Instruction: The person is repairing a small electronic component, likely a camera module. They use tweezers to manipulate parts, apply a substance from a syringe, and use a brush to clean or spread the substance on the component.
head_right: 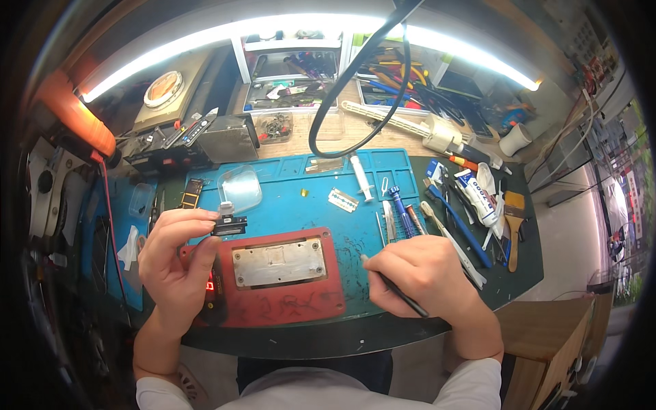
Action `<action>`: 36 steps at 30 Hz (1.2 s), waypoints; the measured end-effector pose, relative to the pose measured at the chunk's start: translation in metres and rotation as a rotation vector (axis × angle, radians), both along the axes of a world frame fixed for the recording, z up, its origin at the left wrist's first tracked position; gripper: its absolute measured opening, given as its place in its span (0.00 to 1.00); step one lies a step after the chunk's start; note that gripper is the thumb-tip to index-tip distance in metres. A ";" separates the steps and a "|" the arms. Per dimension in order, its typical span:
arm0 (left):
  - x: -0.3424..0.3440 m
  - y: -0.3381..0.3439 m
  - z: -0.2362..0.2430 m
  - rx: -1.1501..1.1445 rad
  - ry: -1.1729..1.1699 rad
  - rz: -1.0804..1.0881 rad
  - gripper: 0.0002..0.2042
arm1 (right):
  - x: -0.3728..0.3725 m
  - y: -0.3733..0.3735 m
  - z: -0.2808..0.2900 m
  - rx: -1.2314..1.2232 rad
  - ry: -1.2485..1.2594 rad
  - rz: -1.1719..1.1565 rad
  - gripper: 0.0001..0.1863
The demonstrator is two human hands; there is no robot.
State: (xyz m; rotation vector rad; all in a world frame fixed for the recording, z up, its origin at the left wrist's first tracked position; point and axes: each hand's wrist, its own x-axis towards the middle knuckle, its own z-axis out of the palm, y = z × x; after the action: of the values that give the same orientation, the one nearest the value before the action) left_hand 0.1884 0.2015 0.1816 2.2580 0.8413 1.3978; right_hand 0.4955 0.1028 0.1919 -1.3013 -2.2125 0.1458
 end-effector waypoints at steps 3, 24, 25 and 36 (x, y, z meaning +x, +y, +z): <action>-0.001 0.000 0.000 0.008 0.007 0.005 0.11 | -0.003 -0.006 0.002 -0.144 0.424 -0.011 0.10; -0.001 0.001 0.001 0.002 0.002 -0.014 0.12 | -0.022 -0.012 -0.011 -0.823 1.136 -0.104 0.12; -0.001 0.001 0.001 0.005 0.003 -0.016 0.12 | -0.023 -0.012 -0.011 -0.813 1.124 -0.099 0.12; 0.000 0.002 0.002 0.005 0.009 -0.025 0.12 | -0.025 -0.012 -0.012 -0.792 1.127 -0.090 0.11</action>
State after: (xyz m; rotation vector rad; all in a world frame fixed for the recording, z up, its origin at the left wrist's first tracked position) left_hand 0.1880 0.2030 0.1832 2.2727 0.8112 1.3811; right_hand 0.4702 0.0907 0.1797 -1.1837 -1.1033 1.4313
